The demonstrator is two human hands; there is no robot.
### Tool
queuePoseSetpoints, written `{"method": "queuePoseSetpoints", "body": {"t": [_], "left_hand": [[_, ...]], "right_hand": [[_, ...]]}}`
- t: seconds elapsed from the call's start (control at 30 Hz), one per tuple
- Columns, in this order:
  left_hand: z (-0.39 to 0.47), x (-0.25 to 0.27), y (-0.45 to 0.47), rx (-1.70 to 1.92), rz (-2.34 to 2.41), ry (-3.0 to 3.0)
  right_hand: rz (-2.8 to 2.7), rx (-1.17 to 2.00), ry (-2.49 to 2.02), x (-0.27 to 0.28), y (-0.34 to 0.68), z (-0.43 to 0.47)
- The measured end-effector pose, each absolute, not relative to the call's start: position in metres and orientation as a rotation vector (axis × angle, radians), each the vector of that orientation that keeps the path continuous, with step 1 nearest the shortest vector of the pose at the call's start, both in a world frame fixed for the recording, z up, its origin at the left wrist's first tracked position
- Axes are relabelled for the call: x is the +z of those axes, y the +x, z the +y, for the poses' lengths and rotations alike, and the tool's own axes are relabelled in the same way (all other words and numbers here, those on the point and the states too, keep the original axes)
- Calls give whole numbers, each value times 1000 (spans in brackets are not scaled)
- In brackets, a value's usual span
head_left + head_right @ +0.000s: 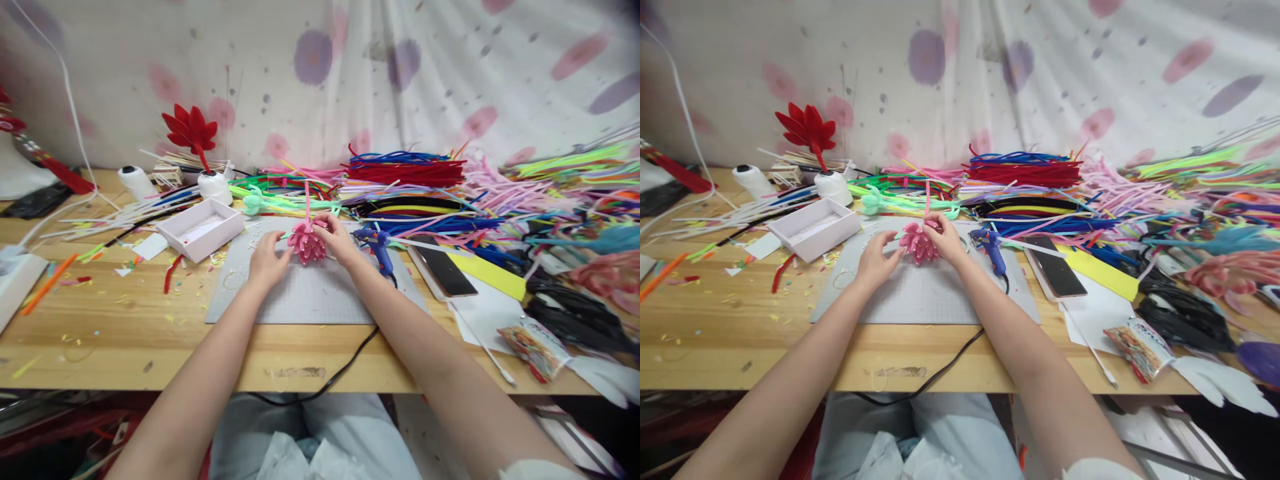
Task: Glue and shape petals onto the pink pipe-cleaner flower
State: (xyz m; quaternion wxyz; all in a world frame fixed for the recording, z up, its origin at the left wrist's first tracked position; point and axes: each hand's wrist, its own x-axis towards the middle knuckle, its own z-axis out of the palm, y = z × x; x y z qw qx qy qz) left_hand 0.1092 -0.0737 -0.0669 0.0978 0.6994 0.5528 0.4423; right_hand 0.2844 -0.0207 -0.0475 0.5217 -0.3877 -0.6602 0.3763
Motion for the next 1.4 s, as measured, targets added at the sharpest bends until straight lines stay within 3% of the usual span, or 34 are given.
{"method": "queuePoseSetpoints", "body": {"t": [0.37,0.57,0.8,1.0,1.2,1.4], "left_hand": [[-65,-62,117,1293,1529,1840],[-45,-42,95,1460,1558,1770],[-49,-57,83,1471,1476,1671],[-52,-61,84,1521,1437,1580],[-58,-67,81,1485,1470,1555],[-66,-63,73,1630,1760,1565]], "right_hand": [[-1341,1147,-858,-48,283,-20],[-1483,1096,-880,-41,261,-11],[-1534,1118,-919,-66,270,-13],[-1715,790,-1141,-64,293,-15],[-1811,824,-1163,-66,303,-22],[-2060,435,-1341,-71,298,-24]]}}
